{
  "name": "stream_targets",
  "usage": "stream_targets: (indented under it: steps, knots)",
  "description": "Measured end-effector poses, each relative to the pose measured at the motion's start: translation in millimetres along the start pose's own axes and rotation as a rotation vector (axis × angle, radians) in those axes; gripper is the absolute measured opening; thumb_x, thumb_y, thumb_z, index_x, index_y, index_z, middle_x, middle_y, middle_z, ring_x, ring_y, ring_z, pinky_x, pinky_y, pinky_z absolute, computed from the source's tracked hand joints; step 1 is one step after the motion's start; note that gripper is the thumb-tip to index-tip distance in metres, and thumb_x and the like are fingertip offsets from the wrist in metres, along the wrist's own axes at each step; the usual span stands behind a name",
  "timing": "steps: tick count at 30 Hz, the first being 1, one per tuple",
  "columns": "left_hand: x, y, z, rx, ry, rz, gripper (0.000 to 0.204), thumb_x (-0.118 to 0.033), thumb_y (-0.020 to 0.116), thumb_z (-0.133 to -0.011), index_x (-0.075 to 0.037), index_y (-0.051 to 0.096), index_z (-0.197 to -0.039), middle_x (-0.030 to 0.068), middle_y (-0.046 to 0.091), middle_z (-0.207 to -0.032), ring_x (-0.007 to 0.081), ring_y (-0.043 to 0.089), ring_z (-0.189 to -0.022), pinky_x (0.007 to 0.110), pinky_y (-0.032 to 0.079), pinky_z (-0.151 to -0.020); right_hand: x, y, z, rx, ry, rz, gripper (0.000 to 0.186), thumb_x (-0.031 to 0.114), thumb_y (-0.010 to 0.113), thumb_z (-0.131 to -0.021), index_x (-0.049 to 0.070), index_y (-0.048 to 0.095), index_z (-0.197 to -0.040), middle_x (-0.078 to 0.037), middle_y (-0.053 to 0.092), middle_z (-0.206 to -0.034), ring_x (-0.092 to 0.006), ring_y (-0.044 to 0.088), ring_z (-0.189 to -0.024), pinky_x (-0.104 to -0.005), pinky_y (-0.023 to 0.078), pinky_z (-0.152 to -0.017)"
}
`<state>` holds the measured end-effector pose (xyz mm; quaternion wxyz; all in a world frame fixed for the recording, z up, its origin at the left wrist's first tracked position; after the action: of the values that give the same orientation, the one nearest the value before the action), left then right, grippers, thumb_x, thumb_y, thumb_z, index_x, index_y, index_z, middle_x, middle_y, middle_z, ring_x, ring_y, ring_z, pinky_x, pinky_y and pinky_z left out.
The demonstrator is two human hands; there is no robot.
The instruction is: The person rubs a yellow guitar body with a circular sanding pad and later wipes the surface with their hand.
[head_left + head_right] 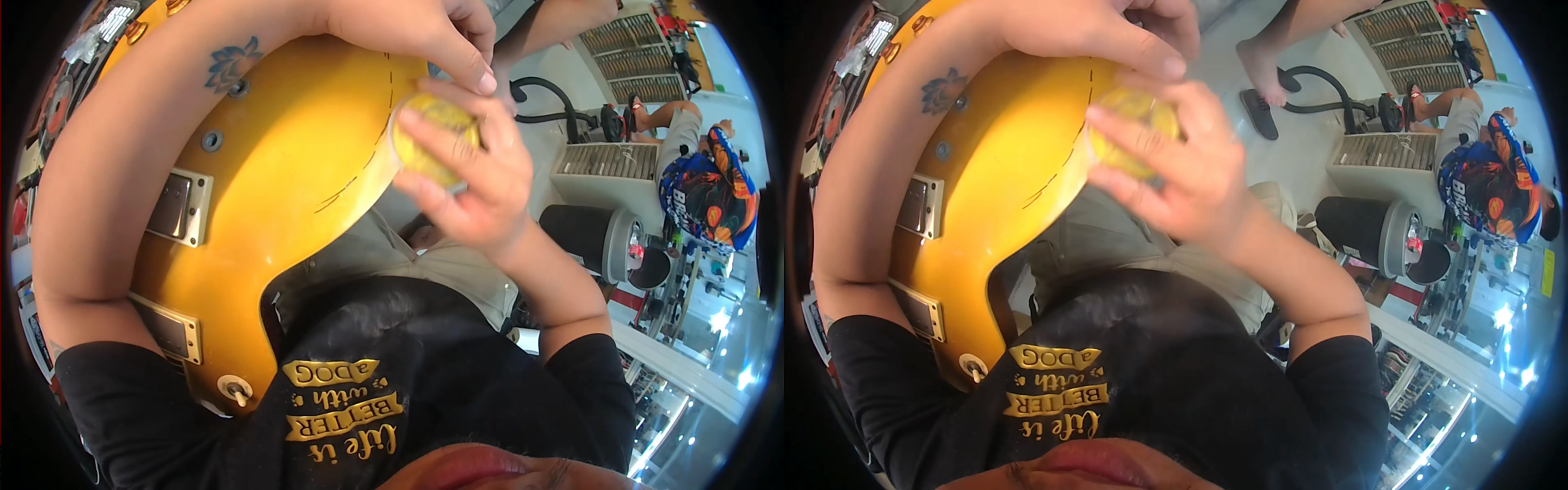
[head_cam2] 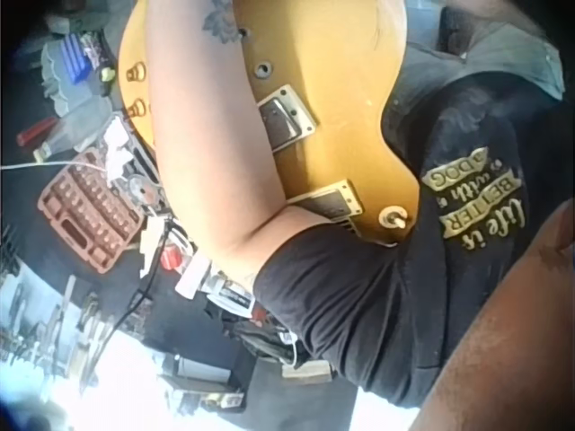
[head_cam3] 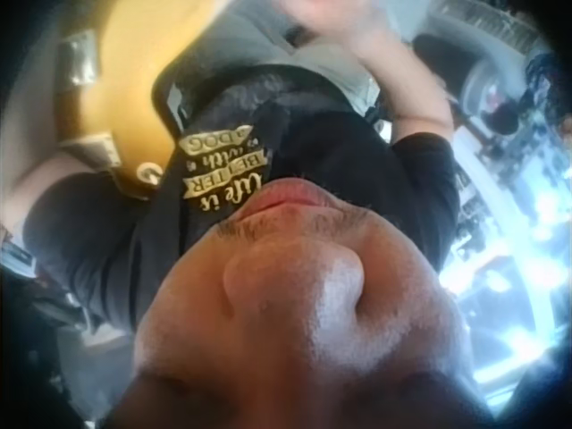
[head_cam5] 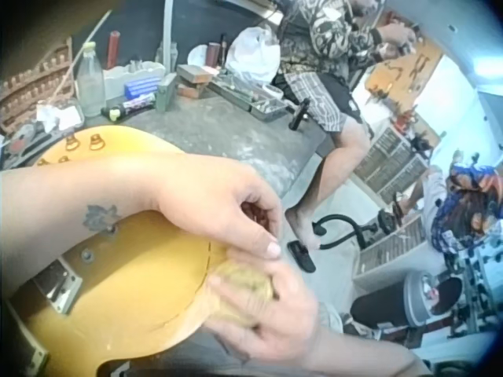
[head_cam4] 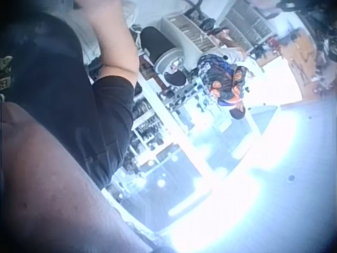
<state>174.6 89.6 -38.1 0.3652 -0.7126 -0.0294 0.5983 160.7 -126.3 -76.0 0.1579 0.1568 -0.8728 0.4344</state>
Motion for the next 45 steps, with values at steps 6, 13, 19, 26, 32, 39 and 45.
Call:
stream_targets:
  steps: [6, 13, 19, 26, 32, 39, 45]
  knots:
    - [-14.4, -4.9, 6.5, 0.026, 0.011, 0.017, 0.042, -0.037, 0.08, -0.103, 0.003, 0.08, -0.117, 0.0154, 0.082, -0.105, 0.0228, 0.076, -0.099, 0.036, 0.059, -0.092, 10.9, -1.3, 3.4, 0.03, -0.033, 0.025, 0.053, 0.031, 0.092, -0.091, 0.006, 0.081, -0.137, -0.028, 0.069, -0.141, -0.0412, 0.072, -0.117, -0.0462, 0.06, -0.099]
    - [1.3, -2.4, 3.4, 0.003, -0.006, -0.029, 0.044, -0.038, 0.08, -0.103, 0.003, 0.08, -0.118, 0.0159, 0.082, -0.106, 0.0237, 0.076, -0.1, 0.036, 0.059, -0.093, 10.7, 2.8, 3.4, 0.019, -0.059, 0.014, 0.054, 0.035, 0.092, -0.09, 0.007, 0.082, -0.136, -0.029, 0.071, -0.138, -0.0405, 0.074, -0.114, -0.0447, 0.062, -0.096]
    - [-22.3, -15.7, 14.1, 0.052, 0.046, 0.069, 0.046, -0.04, 0.079, -0.103, 0.002, 0.08, -0.121, 0.0168, 0.082, -0.11, 0.0245, 0.076, -0.102, 0.037, 0.059, -0.094, 9.2, 0.3, 1.5, 0.008, -0.061, 0.021, 0.053, 0.034, 0.093, -0.089, 0.008, 0.083, -0.135, -0.029, 0.071, -0.138, -0.0402, 0.073, -0.119, -0.0454, 0.06, -0.101]
    - [-0.2, -6.9, 0.9, -0.036, 0.008, -0.008, 0.052, -0.039, 0.08, -0.101, 0.003, 0.076, -0.132, 0.0164, 0.081, -0.113, 0.026, 0.075, -0.105, 0.037, 0.058, -0.095, -51.2, -21.6, 21.2, -0.282, 0.169, 0.128, 0.048, 0.019, 0.093, -0.088, 0.009, 0.083, -0.134, -0.024, 0.07, -0.14, -0.0361, 0.071, -0.119, -0.0425, 0.06, -0.098]
    - [-34.4, -12.9, 8.2, 0.274, -0.195, -0.345, 0.056, -0.043, 0.078, -0.101, -0.001, 0.073, -0.139, 0.0172, 0.081, -0.121, 0.0364, 0.076, -0.114, 0.043, 0.059, -0.098, -61.6, -17.1, 110.2, -0.352, 0.324, 0.192, 0.042, 0.011, 0.088, -0.093, 0.007, 0.083, -0.134, -0.023, 0.068, -0.145, -0.0333, 0.072, -0.122, -0.0427, 0.061, -0.1]
    - [15.7, 5.3, 23.0, -0.292, -0.435, -0.921, 0.042, -0.042, 0.064, -0.115, -0.002, 0.074, -0.125, 0.0181, 0.074, -0.124, 0.0375, 0.07, -0.123, 0.054, 0.05, -0.117, -65.1, 8.1, 173.4, -0.356, 0.631, 0.015, 0.038, 0.009, 0.086, -0.095, 0.004, 0.083, -0.132, -0.021, 0.07, -0.142, -0.0322, 0.074, -0.122, -0.0419, 0.062, -0.102]
    - [-73.4, 74.1, 68.3, 0.148, 0.067, -0.857, 0.08, -0.056, 0.075, -0.097, -0.001, 0.063, -0.154, 0.0251, 0.051, -0.168, 0.043, 0.037, -0.166, 0.061, 0.025, -0.138, -67.3, 9.0, 204.1, -0.328, 0.684, -0.046, 0.038, 0.009, 0.087, -0.094, 0.004, 0.083, -0.131, -0.019, 0.071, -0.14, -0.0317, 0.075, -0.121, -0.0409, 0.061, -0.104]
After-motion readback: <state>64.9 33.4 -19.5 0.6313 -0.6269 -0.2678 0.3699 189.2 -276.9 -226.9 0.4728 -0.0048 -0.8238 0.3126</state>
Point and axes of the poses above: each hand's wrist, its own z-axis away from the middle knuckle, its own y-axis out of the palm, x = y × z, the point moved 3 cm from there along -z, towards the middle knuckle
